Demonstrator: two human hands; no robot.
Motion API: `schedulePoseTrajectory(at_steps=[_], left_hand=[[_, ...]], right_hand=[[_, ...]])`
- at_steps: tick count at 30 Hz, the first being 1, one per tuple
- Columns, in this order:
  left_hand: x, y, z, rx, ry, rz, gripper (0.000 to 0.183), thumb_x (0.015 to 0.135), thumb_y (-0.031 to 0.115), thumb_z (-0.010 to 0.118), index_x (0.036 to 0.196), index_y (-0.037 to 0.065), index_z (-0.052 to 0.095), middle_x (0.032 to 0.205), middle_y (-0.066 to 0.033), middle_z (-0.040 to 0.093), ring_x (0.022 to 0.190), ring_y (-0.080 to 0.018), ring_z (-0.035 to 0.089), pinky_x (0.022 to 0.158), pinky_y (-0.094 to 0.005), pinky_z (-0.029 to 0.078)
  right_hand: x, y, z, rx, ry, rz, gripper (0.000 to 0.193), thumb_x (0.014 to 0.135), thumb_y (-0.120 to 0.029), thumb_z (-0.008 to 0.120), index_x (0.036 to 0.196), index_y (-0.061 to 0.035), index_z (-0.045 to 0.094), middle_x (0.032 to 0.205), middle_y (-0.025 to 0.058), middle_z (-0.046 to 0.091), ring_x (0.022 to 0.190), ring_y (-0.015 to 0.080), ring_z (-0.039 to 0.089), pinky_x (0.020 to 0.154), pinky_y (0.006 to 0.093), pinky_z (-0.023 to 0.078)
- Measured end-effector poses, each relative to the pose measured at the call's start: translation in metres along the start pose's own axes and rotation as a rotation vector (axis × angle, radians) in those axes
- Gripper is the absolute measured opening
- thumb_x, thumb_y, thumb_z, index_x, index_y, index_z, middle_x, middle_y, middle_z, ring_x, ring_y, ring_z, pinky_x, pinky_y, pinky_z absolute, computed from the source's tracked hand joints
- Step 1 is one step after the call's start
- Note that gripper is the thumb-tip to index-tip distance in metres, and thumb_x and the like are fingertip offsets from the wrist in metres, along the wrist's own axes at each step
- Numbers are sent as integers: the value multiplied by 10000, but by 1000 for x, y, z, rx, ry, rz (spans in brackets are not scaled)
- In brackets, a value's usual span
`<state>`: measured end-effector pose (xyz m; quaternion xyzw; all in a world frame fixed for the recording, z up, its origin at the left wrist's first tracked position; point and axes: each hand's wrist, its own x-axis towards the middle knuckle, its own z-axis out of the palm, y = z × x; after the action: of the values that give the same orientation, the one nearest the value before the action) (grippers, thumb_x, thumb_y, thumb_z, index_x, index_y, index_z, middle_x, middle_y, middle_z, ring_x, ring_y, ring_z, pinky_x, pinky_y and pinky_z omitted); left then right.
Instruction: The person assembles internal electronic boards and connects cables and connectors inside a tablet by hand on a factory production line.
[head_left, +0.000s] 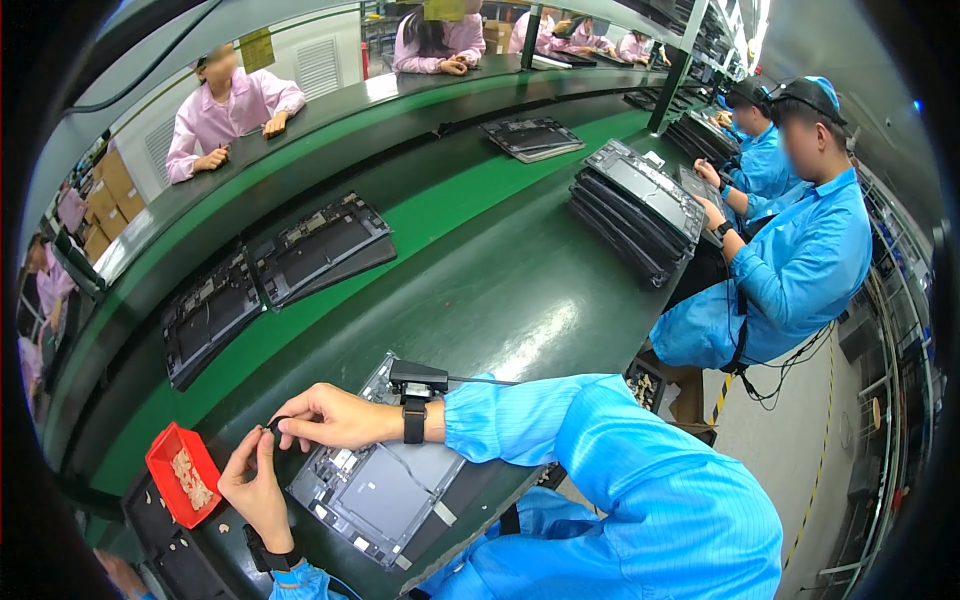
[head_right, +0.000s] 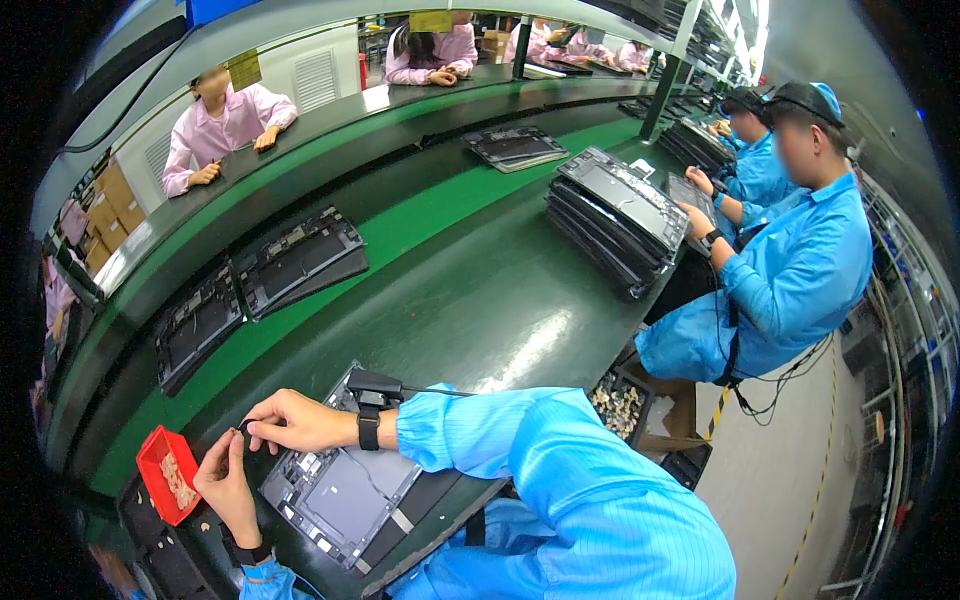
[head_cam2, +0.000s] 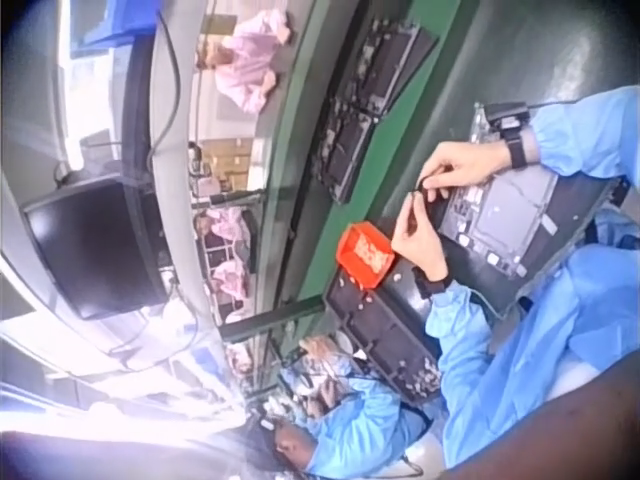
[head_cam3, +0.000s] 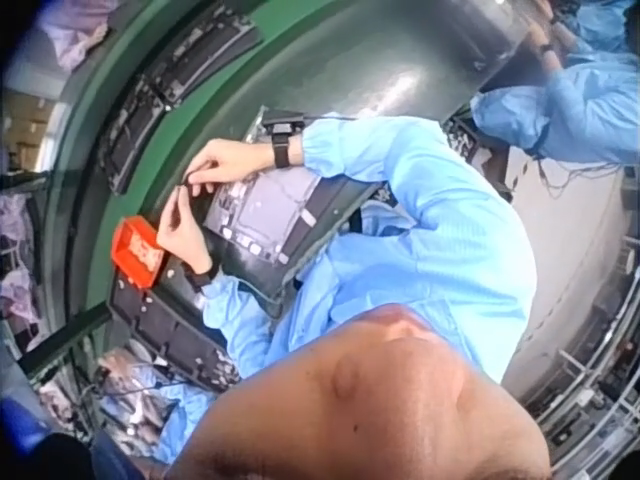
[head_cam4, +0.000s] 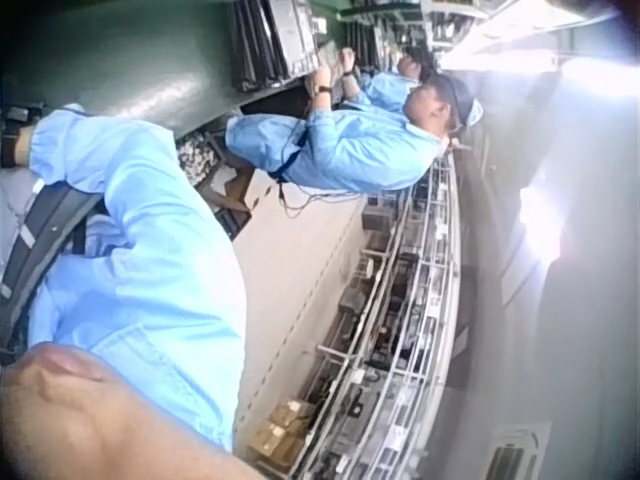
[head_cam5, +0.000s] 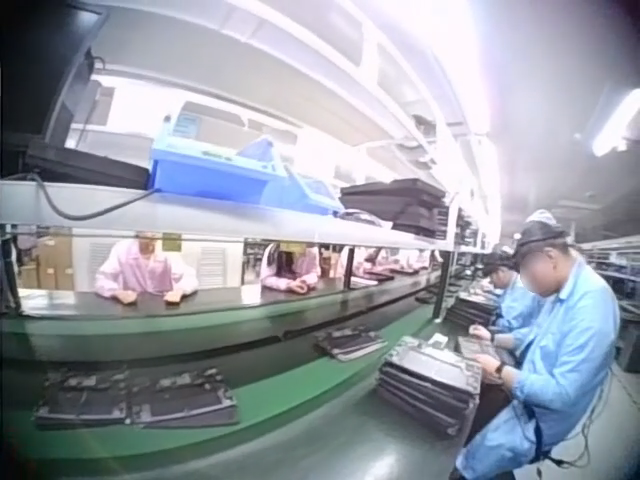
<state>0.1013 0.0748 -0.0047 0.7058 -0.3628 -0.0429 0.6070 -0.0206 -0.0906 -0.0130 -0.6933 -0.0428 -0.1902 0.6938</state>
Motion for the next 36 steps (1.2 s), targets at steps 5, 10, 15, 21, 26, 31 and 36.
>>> schedulePoseTrajectory(at_steps=[5, 10, 15, 21, 26, 31, 36], left_hand=[[5, 1, 11, 17, -83, -18, 259, 930, 75, 760, 1165, -32, 754, 1048, -130, 781, 872, -111, 661, 784, -257, 495], [-10, 15, -22, 101, -74, -41, 235, 993, 89, 670, 1149, -72, 742, 1058, -146, 775, 972, -155, 698, 893, -301, 544], [-2, 27, 1, 113, -113, 4, 216, 1000, 145, 679, 1094, -25, 772, 993, -68, 784, 910, -102, 683, 799, -275, 552], [-6, 19, -2, 49, 14, 56, 203, 943, 126, 750, 1085, -16, 778, 974, -115, 793, 869, -110, 709, 777, -278, 567], [-8, 15, -10, 87, -13, 83, 270, 895, 155, 808, 1112, -4, 780, 992, -123, 796, 858, -106, 716, 766, -264, 566], [-7, 13, -9, 15, -29, 16, 248, 904, 145, 794, 1105, 1, 784, 995, -117, 796, 852, -98, 711, 760, -255, 561], [-8, 14, -6, -16, -18, 27, 221, 916, 121, 769, 1101, 1, 786, 981, -109, 796, 845, -95, 711, 753, -249, 561]], right_hand=[[0, 3, -7, 6, -10, -20, 336, 1064, -197, 577, 1315, 9, 664, 958, 63, 753, 766, 89, 659, 715, 257, 560], [9, 7, 18, 66, -108, -25, 340, 1062, -183, 583, 1358, -30, 651, 971, 72, 761, 766, 98, 684, 696, 266, 571], [-7, -4, -2, -94, -29, 113, 340, 1072, -237, 573, 1313, -26, 686, 1045, 63, 769, 868, 111, 713, 758, 267, 571], [-4, -9, 1, -84, 34, 124, 322, 1053, -113, 590, 1351, -11, 654, 1072, 100, 771, 874, 113, 683, 797, 263, 563], [2, 0, 9, -49, 0, 42, 332, 1044, -119, 607, 1363, -38, 653, 1099, 104, 769, 886, 124, 688, 818, 273, 566], [-1, -3, 11, -101, 17, 51, 341, 1039, -110, 610, 1373, -50, 648, 1098, 108, 772, 892, 127, 694, 827, 276, 569], [-3, -3, 9, -153, 16, 38, 352, 1028, -97, 617, 1377, -58, 645, 1115, 113, 775, 885, 127, 703, 836, 285, 574]])
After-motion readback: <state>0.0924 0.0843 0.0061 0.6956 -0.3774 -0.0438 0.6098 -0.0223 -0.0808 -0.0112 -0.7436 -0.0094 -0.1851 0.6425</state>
